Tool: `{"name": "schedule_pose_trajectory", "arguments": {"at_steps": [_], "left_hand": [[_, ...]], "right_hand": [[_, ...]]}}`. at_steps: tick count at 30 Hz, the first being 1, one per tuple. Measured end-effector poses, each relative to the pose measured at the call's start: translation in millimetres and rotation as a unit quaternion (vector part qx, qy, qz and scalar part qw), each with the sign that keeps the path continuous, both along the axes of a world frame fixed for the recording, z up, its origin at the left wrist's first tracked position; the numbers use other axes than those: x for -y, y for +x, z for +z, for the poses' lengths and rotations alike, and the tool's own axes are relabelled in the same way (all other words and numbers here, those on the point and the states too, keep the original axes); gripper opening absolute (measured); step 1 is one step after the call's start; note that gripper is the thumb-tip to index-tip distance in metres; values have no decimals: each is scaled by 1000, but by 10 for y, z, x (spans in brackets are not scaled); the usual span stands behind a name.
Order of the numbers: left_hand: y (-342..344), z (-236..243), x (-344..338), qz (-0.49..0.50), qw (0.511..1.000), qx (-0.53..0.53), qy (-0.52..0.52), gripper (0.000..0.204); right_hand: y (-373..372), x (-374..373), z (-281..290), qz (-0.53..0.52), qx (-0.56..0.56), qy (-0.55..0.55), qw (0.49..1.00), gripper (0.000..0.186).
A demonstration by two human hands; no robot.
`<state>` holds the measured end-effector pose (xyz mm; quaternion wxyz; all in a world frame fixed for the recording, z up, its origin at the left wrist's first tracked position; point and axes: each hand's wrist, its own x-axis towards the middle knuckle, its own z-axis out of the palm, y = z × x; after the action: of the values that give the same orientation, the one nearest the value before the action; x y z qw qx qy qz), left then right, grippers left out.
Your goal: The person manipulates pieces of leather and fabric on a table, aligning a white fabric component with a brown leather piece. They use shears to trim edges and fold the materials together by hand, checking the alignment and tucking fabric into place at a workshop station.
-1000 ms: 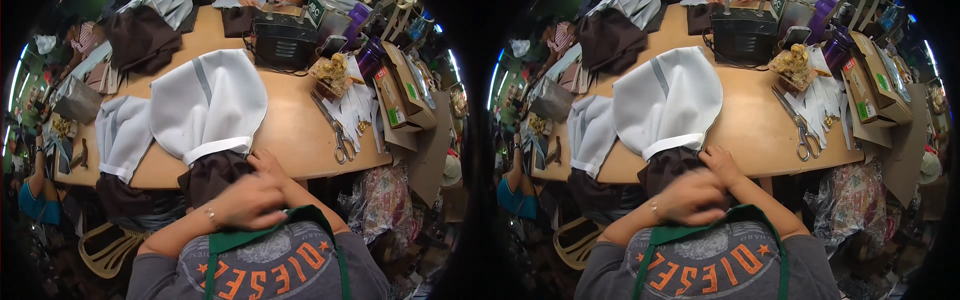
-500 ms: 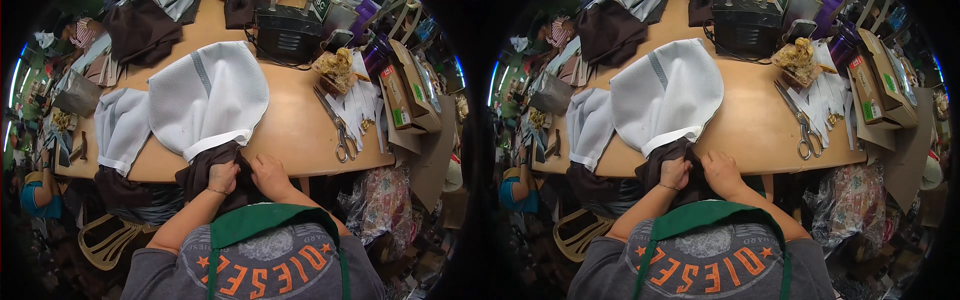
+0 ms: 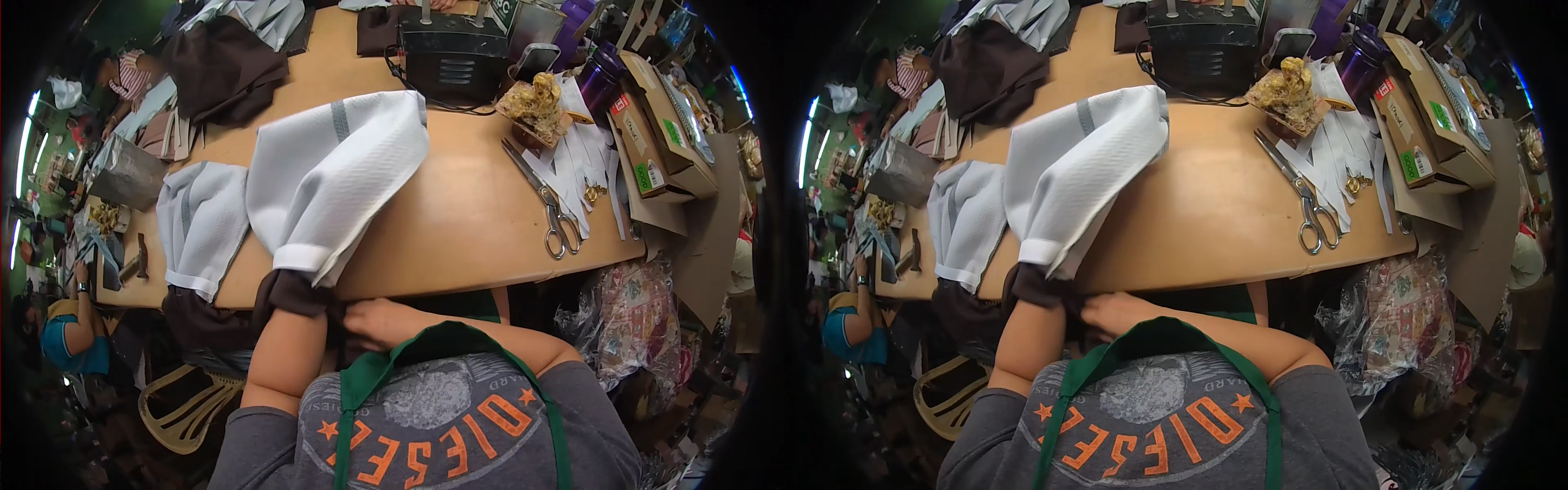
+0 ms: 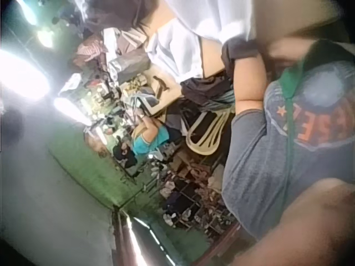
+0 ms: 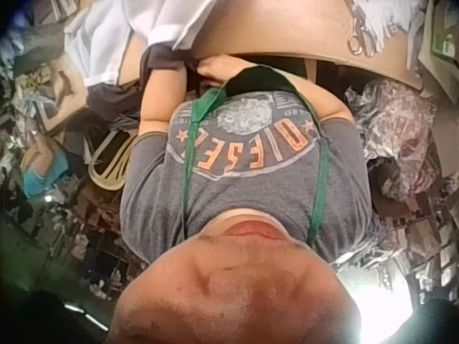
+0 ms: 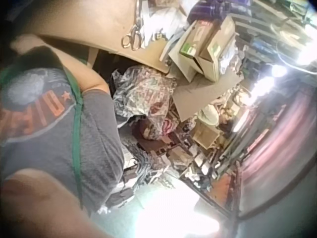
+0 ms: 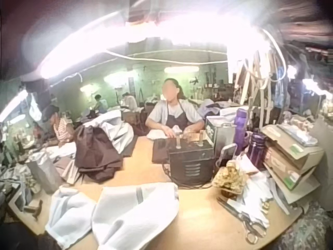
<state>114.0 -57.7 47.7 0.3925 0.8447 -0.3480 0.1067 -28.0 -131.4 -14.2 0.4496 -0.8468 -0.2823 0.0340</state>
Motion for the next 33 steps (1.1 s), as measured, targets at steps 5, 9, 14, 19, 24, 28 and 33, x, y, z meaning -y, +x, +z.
{"name": "schedule_pose_trajectory", "arguments": {"at_steps": [5,9,14,19,24,28,33], "left_hand": [[-59,246,-406,-42,971,-146,-182,37],[-188,195,-591,-63,940,-240,-234,38],[-270,175,-698,-94,916,-306,-242,40],[-274,140,-513,-127,908,-324,-236,42],[-338,26,-216,-151,907,-315,-236,44],[-419,34,-213,-161,906,-325,-219,46],[-493,87,-315,-163,904,-338,-204,48]], "right_hand": [[153,795,272,-251,-184,172,935,27],[450,1271,323,-397,-97,381,829,37],[749,1577,436,-356,14,239,903,15],[733,1745,237,-439,59,111,890,11],[317,1441,112,-545,229,40,805,17],[59,1258,433,-407,318,-38,856,20],[22,1086,762,-340,394,-56,852,25]]}}
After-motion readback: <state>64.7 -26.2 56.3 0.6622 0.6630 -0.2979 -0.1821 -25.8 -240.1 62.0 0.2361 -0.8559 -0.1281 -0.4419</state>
